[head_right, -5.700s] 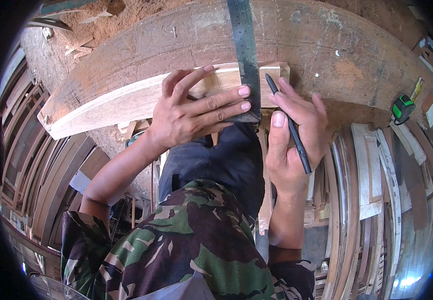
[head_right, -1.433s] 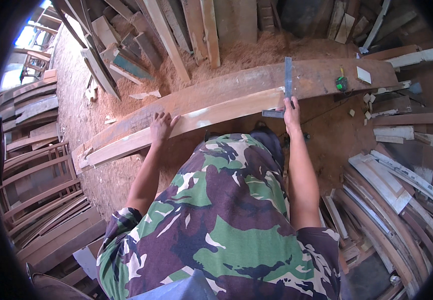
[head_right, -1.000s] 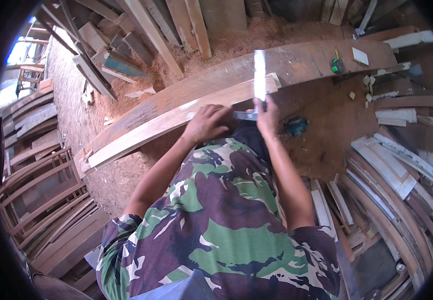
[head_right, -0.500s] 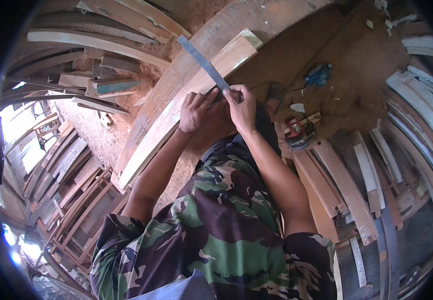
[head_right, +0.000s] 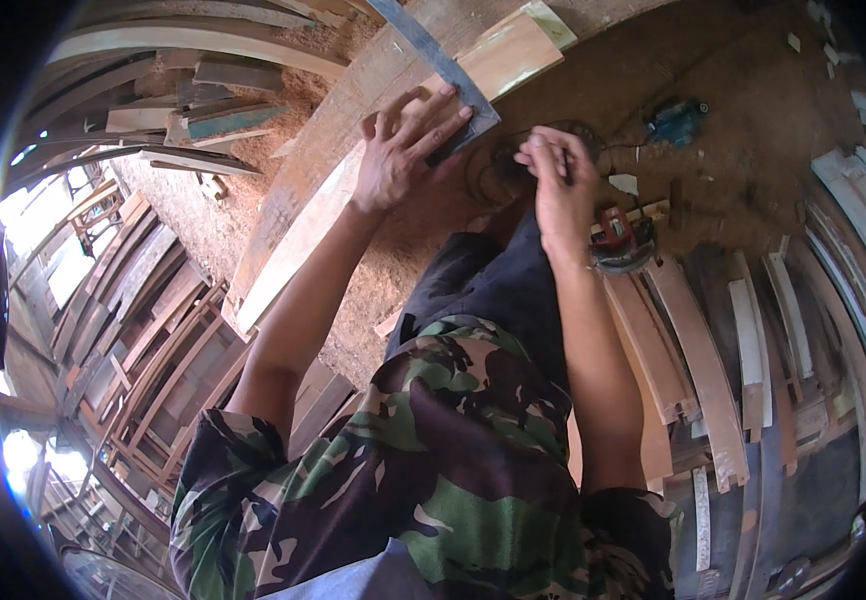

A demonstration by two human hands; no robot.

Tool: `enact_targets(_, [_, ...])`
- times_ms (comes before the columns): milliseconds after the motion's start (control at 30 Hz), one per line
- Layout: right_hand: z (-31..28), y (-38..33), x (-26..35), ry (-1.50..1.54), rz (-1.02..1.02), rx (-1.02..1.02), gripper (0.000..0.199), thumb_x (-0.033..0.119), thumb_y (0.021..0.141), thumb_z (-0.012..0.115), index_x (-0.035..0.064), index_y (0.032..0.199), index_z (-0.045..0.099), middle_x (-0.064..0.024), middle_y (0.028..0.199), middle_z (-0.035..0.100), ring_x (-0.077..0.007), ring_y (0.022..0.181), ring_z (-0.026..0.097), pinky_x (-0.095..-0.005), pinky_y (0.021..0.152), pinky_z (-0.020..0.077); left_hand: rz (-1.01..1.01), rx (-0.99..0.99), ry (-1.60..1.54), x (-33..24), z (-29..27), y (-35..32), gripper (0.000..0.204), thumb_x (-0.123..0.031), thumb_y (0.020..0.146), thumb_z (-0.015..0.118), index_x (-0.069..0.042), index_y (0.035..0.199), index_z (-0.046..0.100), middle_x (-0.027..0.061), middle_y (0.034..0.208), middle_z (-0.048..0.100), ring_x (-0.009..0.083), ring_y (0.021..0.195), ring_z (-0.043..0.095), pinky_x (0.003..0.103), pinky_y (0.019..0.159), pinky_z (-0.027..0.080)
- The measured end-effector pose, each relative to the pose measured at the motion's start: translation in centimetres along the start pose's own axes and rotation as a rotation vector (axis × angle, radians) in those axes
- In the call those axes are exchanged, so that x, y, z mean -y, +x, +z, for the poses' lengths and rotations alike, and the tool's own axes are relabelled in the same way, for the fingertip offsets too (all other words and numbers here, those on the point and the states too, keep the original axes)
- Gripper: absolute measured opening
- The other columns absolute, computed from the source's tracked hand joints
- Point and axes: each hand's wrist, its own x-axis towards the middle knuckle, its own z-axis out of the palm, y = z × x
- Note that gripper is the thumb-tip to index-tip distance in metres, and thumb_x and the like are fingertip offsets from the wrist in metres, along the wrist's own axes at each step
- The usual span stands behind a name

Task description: The person marks lines on a wooden beam using a square and a pencil, turning and repositioning the beam several times.

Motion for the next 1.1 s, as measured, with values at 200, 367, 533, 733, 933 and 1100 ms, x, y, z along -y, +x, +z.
enact_targets(200, [-4.9,-0.9,1.0,-0.157,-0.052,-0.064,0.029,0.019,0.116,0.060,0.0005,0.137,0.068,-0.0128,0.115,0.078,-0.0201,0.105,0.076,-0.0348,0.099,0.0572,0.025,-0.046,0.005,-0.3,0.3,0.7,0.073,-0.042,0.091,0.083,-0.042,0.160,0.060,-0.0116,0.171,0.052,0.0292,0.149,0.049,0.043,0.118,0.044])
enact_targets(367, [-5.0,-1.1,2.3,-0.244,-0.174,-0.049,0.038,0.024,0.120,0.051,-0.0011,0.144,0.064,-0.0174,0.118,0.077,-0.0243,0.108,0.076,-0.0384,0.103,0.0576,0.020,-0.037,0.040,-0.2,0.2,0.5,0.074,-0.042,0.091,0.083,-0.042,0.160,0.059,-0.0123,0.171,0.052,0.0270,0.148,0.050,0.041,0.118,0.044])
enact_targets(533, [-2.7,-1.5,4.8,-0.311,-0.263,-0.030,0.041,0.025,0.121,0.049,-0.0012,0.150,0.063,-0.0167,0.117,0.077,-0.0239,0.108,0.076,-0.0378,0.102,0.0573,0.034,-0.026,0.049,0.0,0.3,0.4,0.075,-0.045,0.093,0.081,-0.043,0.163,0.055,-0.0135,0.173,0.049,0.0263,0.147,0.050,0.040,0.118,0.043])
enact_targets(733, [-2.3,-0.9,4.9,-0.515,-0.446,-0.051,0.038,0.024,0.120,0.052,-0.0014,0.142,0.069,-0.0133,0.116,0.076,-0.0208,0.107,0.074,-0.0364,0.099,0.0560,0.015,-0.004,0.068,-0.3,-0.1,0.4,0.074,-0.044,0.094,0.080,-0.043,0.164,0.054,-0.0141,0.173,0.048,0.0255,0.148,0.050,0.039,0.122,0.041])
enact_targets(933, [0.0,0.1,5.7,-0.493,-0.648,0.090,0.019,0.013,0.112,0.063,-0.0020,0.120,0.071,-0.0148,0.117,0.079,-0.0207,0.104,0.077,-0.0343,0.092,0.0596,0.017,-0.008,0.028,-0.1,0.1,0.5,0.075,-0.043,0.094,0.080,-0.043,0.164,0.054,-0.0141,0.174,0.047,0.0254,0.148,0.049,0.040,0.125,0.039])
enact_targets(1100, [2.2,2.4,6.5,-0.629,-0.714,0.221,0.014,0.013,0.105,0.073,0.0011,0.113,0.070,-0.0148,0.114,0.082,-0.0266,0.099,0.080,-0.0377,0.088,0.0612,0.021,-0.004,0.026,0.1,0.3,0.5,0.075,-0.044,0.095,0.079,-0.044,0.165,0.053,-0.0141,0.174,0.046,0.0258,0.149,0.048,0.040,0.126,0.038])
